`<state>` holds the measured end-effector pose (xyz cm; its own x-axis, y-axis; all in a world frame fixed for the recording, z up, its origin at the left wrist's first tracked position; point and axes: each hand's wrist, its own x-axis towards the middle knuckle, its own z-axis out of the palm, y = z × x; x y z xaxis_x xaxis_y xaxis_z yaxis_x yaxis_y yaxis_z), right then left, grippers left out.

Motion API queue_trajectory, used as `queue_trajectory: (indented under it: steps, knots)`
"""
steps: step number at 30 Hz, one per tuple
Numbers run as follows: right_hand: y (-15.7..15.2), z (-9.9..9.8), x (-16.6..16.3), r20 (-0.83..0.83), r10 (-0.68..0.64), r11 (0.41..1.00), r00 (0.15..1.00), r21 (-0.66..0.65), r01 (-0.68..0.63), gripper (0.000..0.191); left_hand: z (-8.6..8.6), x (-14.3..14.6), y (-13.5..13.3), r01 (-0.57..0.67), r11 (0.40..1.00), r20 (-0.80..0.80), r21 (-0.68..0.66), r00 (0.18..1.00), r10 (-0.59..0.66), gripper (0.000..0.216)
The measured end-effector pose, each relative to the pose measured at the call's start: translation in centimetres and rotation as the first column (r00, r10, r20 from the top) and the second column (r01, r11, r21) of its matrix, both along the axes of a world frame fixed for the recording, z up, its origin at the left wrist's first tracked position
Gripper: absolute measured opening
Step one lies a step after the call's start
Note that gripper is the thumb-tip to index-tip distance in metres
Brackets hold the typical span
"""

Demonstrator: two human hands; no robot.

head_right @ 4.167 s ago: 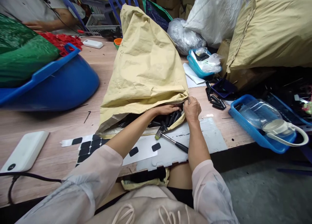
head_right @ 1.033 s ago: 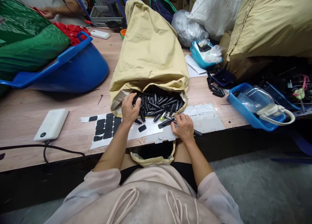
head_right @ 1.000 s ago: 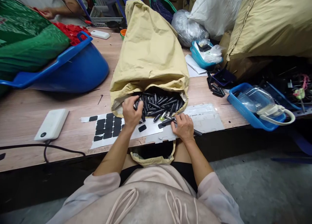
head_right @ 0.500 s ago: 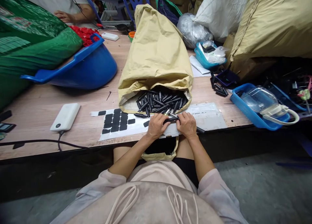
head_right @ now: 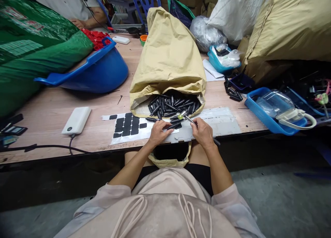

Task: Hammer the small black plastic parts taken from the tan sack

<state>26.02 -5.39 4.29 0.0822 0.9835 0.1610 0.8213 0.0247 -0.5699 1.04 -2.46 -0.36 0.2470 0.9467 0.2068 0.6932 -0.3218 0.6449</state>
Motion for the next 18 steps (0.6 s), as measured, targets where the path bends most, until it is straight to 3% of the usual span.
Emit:
queue_trajectory:
  steps: [3, 9, 14, 18]
  knots:
    - [-2.0, -0.1, -0.6, -0.122, -0.061, 0.998, 0.991, -0.013, 0.059, 0.021, 0.3, 0.0, 0.0, 0.015, 0.999, 0.004, -0.028, 1.000, -0.015, 0.014]
    - [-6.7, -1.8, -2.8, -0.190, -0.033, 0.957, 0.981, 0.277, 0.086, 0.026, 0.6, 0.0, -0.1, 0.059, 0.996, 0.030, -0.063, 0.998, -0.057, 0.017]
    - [-8.2, -3.0, -4.4, -0.169, 0.105, 0.955, 0.980, 0.292, -0.052, 0.025, 0.5, 0.0, 0.1, 0.062, 0.994, 0.031, -0.085, 0.998, -0.060, 0.018]
    - [-8.0, -2.6, -5.6, -0.138, 0.147, 0.941, 0.980, 0.326, -0.095, 0.033, 0.6, 0.0, 0.2, 0.067, 0.992, 0.030, -0.111, 0.998, -0.064, 0.019]
